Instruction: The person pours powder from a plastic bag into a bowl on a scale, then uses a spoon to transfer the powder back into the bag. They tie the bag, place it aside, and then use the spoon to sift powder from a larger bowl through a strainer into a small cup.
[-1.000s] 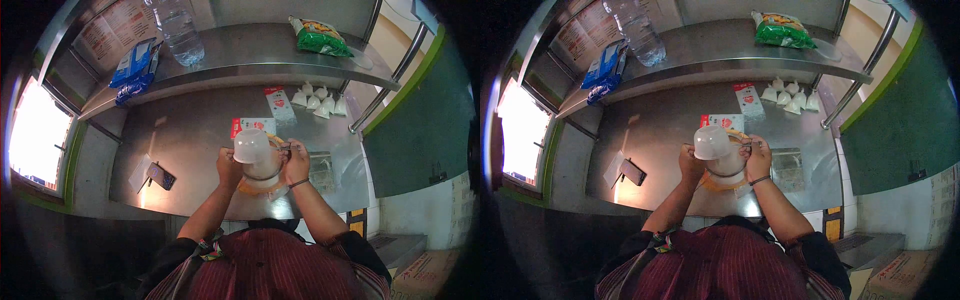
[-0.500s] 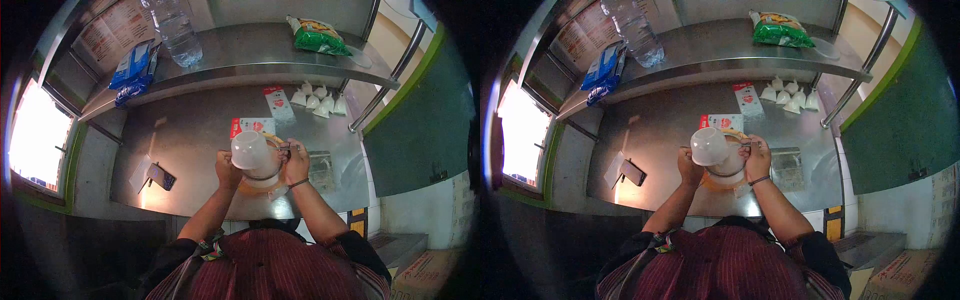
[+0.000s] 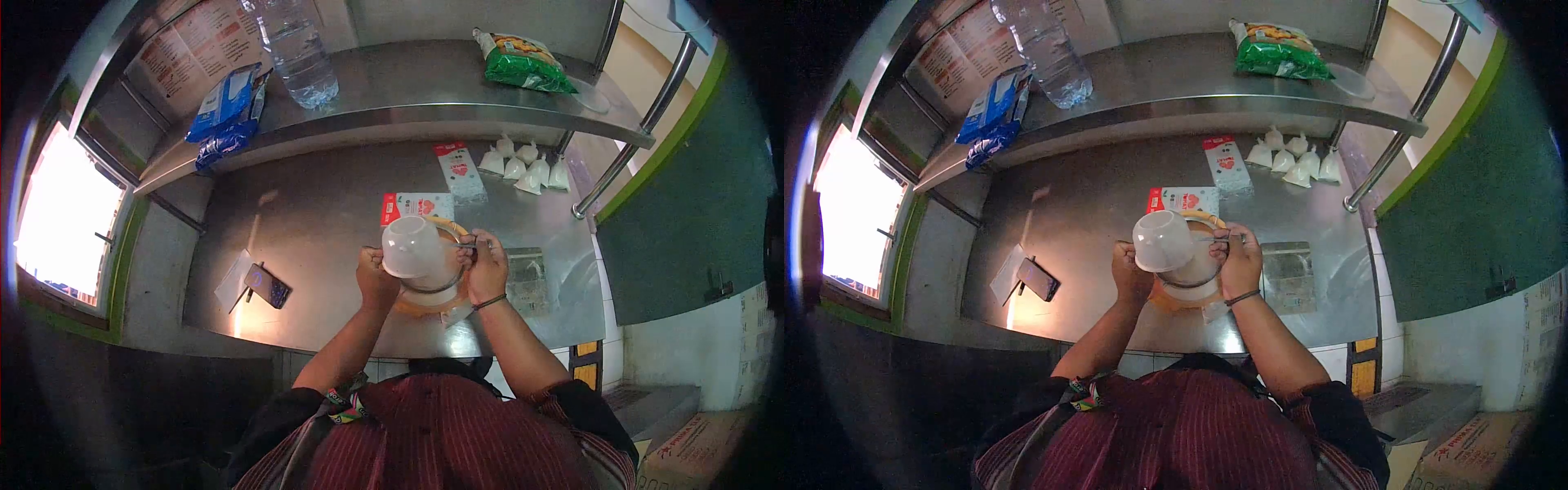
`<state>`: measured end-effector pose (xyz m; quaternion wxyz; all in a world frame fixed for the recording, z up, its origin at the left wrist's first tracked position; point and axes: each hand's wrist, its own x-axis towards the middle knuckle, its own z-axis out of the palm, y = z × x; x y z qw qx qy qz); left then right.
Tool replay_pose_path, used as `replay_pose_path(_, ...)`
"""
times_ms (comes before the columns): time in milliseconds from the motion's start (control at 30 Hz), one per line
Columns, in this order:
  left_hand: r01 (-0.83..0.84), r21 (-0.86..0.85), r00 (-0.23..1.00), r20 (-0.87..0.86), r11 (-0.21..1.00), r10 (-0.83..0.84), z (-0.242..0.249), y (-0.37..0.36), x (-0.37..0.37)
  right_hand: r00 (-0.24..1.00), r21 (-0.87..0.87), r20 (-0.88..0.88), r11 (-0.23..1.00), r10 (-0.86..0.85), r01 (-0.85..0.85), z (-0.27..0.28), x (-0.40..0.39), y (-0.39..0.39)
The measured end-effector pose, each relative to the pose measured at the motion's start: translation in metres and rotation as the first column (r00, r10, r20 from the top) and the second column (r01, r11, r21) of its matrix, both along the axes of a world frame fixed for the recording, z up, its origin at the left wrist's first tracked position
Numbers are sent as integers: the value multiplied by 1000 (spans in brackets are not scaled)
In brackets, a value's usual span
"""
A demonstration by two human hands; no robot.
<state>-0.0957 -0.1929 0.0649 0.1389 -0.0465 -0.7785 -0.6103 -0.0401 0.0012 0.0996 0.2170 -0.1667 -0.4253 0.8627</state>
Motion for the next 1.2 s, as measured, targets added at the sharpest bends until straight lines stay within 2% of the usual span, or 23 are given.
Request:
replay_pose_path(133, 40, 117, 991, 125, 992, -55, 18, -1, 10, 1000, 18, -7, 1000, 8, -8, -6, 2, 1)
replay_pose_path(200, 21, -11, 1000, 4, 1000, -21, 30, 1, 14, 1000, 9, 0, 1000, -1, 1, -5, 3, 0)
replay_pose_path(233, 22, -8, 1000, 4, 1000, -22, 30, 2, 12, 1000, 12, 0, 1000, -2, 2, -5, 4, 0)
replay_pose_path(300, -7, -141, 1000, -7, 990, 6, 31, -1, 8, 1000, 27, 25, 1000, -9, 8, -5, 5, 0)
replay_pose_path(367, -11, -93, 999, 39, 996, 15, 2, -4, -8, 1000, 25, 13, 1000, -1, 1, -12, 4, 0)
replay_pose_path(467, -2, 3, 989, 150, 1000, 2, -3, -3, -15, 1000, 26, 16, 1000, 5, -6, -9, 6, 0)
replay_pose_path(500, 12, 52, 976, 215, 999, -23, 2, -3, -14, 999, 29, 34, 1000, 2, -3, -7, 7, 0)
replay_pose_path(600, 23, 42, 970, 241, 999, -32, 42, 2, 1, 1000, 25, 23, 1000, -2, 2, -9, 6, 0)
replay_pose_path(633, 25, 43, 970, 239, 999, -35, 42, 2, 2, 1000, 26, 21, 1000, -4, 4, -8, 6, 0)
replay_pose_path(700, 9, -124, 998, 56, 992, -2, 40, 0, 6, 999, 34, 33, 999, -1, 0, -6, 7, 1)
replay_pose_path(733, 10, -124, 998, 56, 992, -3, 33, -1, 5, 999, 35, 32, 999, -2, 0, -4, 7, 1)
replay_pose_path(800, 127, 23, 991, 25, 992, -128, 23, 0, 6, 998, 15, 58, 1000, 6, -7, -3, 7, 2)
replay_pose_path(933, 78, -103, 997, -8, 992, -79, 22, 1, 12, 998, -14, 61, 1000, -11, 11, -1, 8, 1)
replay_pose_path(1000, 143, 62, 990, 2, 988, -143, 10, -2, 8, 999, -23, 40, 1000, -1, 2, -3, 10, 0)
replay_pose_path(1033, 141, 62, 990, 5, 988, -142, 8, -4, 9, 999, -23, 44, 1000, 0, 1, -4, 11, -1)
replay_pose_path(1100, 133, -65, 991, 13, 989, -132, 12, -6, 6, 999, -15, 38, 1000, -7, 7, -5, 10, -1)
replay_pose_path(1133, 135, -64, 991, 10, 989, -135, 16, -7, 4, 999, -13, 36, 1000, -9, 10, -6, 9, 0)
replay_pose_path(1200, -3, -349, 998, -67, 937, -22, 26, -9, 2, 998, -21, 64, 1000, -12, 13, -8, 11, 0)
